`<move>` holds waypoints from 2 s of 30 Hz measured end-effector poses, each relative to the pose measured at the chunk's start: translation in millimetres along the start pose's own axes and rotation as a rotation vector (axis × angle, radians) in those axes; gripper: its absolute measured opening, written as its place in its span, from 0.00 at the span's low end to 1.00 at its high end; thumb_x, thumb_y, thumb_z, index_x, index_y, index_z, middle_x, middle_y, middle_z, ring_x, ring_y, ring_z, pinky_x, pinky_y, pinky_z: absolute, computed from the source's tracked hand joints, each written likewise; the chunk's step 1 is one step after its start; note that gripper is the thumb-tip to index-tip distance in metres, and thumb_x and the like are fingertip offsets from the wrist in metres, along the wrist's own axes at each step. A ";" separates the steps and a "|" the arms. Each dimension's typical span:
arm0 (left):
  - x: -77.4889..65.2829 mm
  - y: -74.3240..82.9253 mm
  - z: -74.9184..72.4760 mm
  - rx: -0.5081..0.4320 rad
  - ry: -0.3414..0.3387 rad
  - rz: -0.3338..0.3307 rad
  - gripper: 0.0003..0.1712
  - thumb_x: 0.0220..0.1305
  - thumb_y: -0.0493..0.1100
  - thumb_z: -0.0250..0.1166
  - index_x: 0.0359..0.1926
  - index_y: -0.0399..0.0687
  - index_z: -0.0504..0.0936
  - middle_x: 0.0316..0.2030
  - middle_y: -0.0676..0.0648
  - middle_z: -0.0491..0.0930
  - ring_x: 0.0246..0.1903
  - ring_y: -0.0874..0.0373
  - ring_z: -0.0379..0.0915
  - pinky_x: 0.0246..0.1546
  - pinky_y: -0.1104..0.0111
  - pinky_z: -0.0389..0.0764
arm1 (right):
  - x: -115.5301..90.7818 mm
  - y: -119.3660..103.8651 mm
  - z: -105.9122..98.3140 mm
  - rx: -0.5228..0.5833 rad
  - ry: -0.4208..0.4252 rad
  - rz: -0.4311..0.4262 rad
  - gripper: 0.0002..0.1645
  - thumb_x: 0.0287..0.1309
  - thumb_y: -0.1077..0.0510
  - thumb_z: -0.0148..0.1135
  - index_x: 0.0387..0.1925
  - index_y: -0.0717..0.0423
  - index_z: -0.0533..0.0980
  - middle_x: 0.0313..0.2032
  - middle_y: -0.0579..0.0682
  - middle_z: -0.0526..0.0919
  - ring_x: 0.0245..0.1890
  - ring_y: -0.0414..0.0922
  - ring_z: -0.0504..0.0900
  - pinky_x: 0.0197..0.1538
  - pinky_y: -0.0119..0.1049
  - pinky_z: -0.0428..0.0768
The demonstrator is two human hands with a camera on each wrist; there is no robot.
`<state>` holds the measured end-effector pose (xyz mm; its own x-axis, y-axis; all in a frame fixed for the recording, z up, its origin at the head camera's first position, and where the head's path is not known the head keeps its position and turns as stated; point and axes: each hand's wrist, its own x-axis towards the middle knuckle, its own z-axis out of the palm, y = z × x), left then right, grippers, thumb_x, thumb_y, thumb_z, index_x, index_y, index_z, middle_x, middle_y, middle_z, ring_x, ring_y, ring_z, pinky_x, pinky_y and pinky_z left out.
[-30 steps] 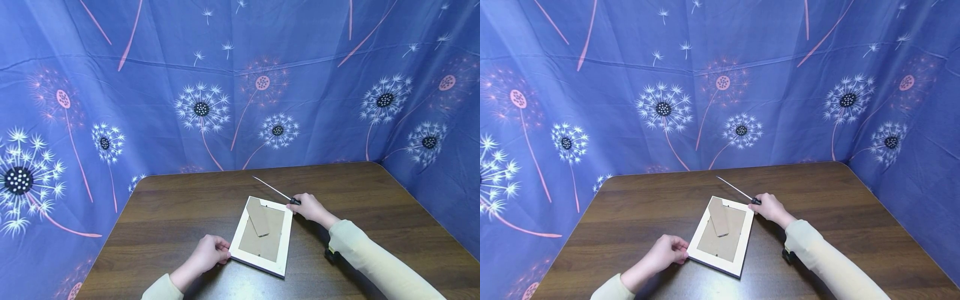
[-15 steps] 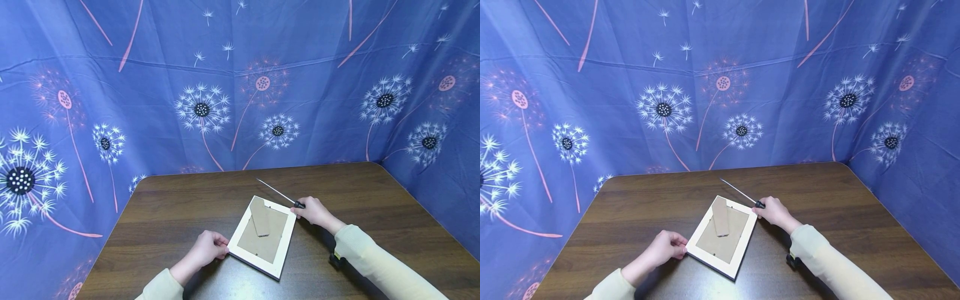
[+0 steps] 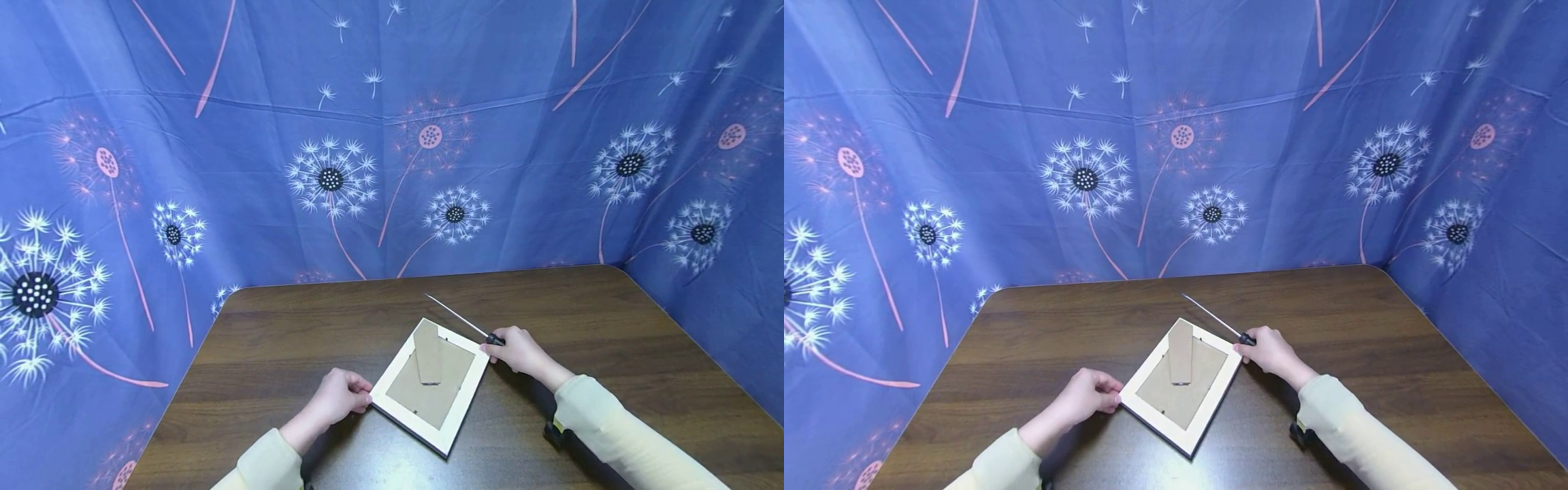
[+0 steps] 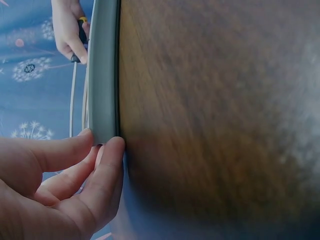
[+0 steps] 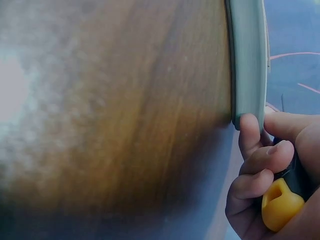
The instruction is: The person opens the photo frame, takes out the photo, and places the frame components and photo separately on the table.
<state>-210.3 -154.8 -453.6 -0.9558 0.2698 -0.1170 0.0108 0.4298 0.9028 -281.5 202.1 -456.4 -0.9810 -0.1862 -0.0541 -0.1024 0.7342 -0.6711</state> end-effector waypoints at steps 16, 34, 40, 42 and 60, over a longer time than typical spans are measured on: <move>8.8 0.0 -3.9 0.060 0.041 -0.007 0.06 0.53 0.28 0.65 0.35 0.31 0.83 0.25 0.45 0.82 0.24 0.53 0.83 0.20 0.67 0.82 | -14.6 2.7 -1.9 -0.016 -0.009 0.005 0.14 0.59 0.54 0.62 0.21 0.55 0.75 0.16 0.45 0.78 0.05 0.35 0.61 0.10 0.28 0.66; 17.6 0.9 -7.1 0.118 0.073 0.007 0.05 0.53 0.29 0.66 0.33 0.34 0.84 0.22 0.49 0.81 0.22 0.60 0.81 0.17 0.70 0.79 | -31.0 2.6 -2.3 -0.003 -0.029 -0.001 0.12 0.58 0.53 0.63 0.23 0.54 0.76 0.16 0.44 0.79 0.07 0.36 0.60 0.10 0.29 0.66; 22.0 1.6 -6.0 0.115 0.078 -0.007 0.05 0.54 0.28 0.65 0.34 0.33 0.84 0.25 0.45 0.82 0.24 0.55 0.82 0.21 0.67 0.82 | -35.3 2.6 -2.3 0.009 -0.027 0.005 0.13 0.58 0.53 0.63 0.22 0.55 0.76 0.17 0.44 0.79 0.06 0.35 0.60 0.10 0.29 0.66; 24.1 0.8 -5.8 0.110 0.079 -0.009 0.05 0.54 0.28 0.65 0.34 0.33 0.84 0.25 0.45 0.82 0.24 0.55 0.82 0.22 0.67 0.82 | -36.9 2.2 -2.5 0.013 -0.026 0.004 0.12 0.58 0.54 0.63 0.22 0.55 0.76 0.17 0.45 0.79 0.06 0.35 0.60 0.10 0.29 0.66; 36.2 3.6 -6.6 0.062 0.087 -0.016 0.07 0.53 0.26 0.63 0.35 0.29 0.83 0.28 0.41 0.83 0.26 0.53 0.83 0.26 0.65 0.85 | -48.8 2.0 -3.7 0.034 -0.049 0.004 0.13 0.58 0.53 0.63 0.22 0.56 0.77 0.16 0.45 0.79 0.05 0.34 0.61 0.09 0.28 0.65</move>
<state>-246.9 -149.2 -451.9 -0.9779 0.1876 -0.0923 0.0110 0.4871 0.8733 -234.4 215.1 -452.4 -0.9721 -0.2153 -0.0927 -0.0915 0.7127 -0.6954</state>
